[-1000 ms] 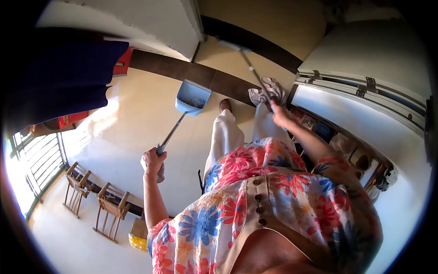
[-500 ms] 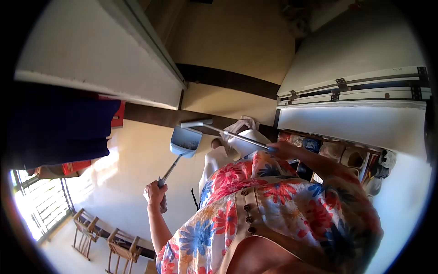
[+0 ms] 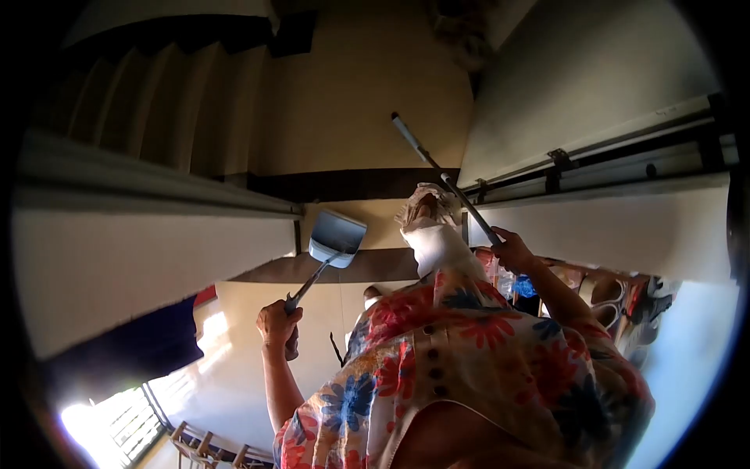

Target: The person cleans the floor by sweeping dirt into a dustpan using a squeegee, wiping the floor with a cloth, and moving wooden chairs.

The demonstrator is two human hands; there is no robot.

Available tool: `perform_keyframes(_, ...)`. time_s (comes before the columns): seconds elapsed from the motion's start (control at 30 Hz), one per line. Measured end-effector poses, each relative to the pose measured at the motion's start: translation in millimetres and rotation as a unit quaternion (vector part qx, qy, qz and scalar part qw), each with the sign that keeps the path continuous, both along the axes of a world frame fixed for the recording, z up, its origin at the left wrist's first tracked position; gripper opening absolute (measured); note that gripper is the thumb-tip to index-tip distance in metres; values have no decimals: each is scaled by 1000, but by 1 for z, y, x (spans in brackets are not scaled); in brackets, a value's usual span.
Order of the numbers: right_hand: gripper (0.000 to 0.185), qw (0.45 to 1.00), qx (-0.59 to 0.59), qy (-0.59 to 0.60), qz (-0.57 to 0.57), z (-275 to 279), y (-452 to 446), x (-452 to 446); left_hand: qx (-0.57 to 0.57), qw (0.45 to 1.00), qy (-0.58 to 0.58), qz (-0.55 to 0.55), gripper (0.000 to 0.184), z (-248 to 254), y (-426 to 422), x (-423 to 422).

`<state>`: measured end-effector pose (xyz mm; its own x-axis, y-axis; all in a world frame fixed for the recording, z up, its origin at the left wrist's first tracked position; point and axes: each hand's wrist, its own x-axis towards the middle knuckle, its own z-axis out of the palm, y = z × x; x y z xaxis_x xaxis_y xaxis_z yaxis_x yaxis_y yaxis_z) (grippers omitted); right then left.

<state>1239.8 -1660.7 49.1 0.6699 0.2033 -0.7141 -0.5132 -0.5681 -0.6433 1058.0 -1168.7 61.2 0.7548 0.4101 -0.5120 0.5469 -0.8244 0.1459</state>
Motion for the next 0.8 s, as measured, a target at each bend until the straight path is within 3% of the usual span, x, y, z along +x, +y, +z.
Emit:
perform_keyframes(0.1, 59, 995, -44, 42, -78, 13, -8, 49, -3, 1000, 9, -11, 31, -2, -6, 62)
perform_keyframes(0.2, 58, 985, -56, 70, -149, 27, -2, 91, -21, 998, -54, -4, 31, -11, -4, 133)
perform_keyframes(0.27, 56, 971, 23, 111, -210, 33, -9, 122, -16, 997, -68, -24, 32, -4, -12, 190)
perform_keyframes(0.33, 56, 981, -20, 93, -167, 42, -9, 158, 9, 998, -53, -43, 31, 3, -10, 226)
perform_keyframes(0.37, 56, 986, -49, 95, -129, 41, -5, 181, -21, 989, -142, -43, 32, 10, -9, 251)
perform_keyframes(0.47, 55, 980, -70, 102, -154, 20, 13, 246, 8, 994, -85, -69, 33, 18, 1, 345)
perform_keyframes(0.57, 53, 989, -101, 37, -100, -10, 36, 322, -4, 990, -106, -88, 34, 11, 15, 437)
perform_keyframes(0.8, 51, 983, -182, 8, -28, -57, 99, 537, -62, 989, -2, -134, 34, -22, 60, 672)
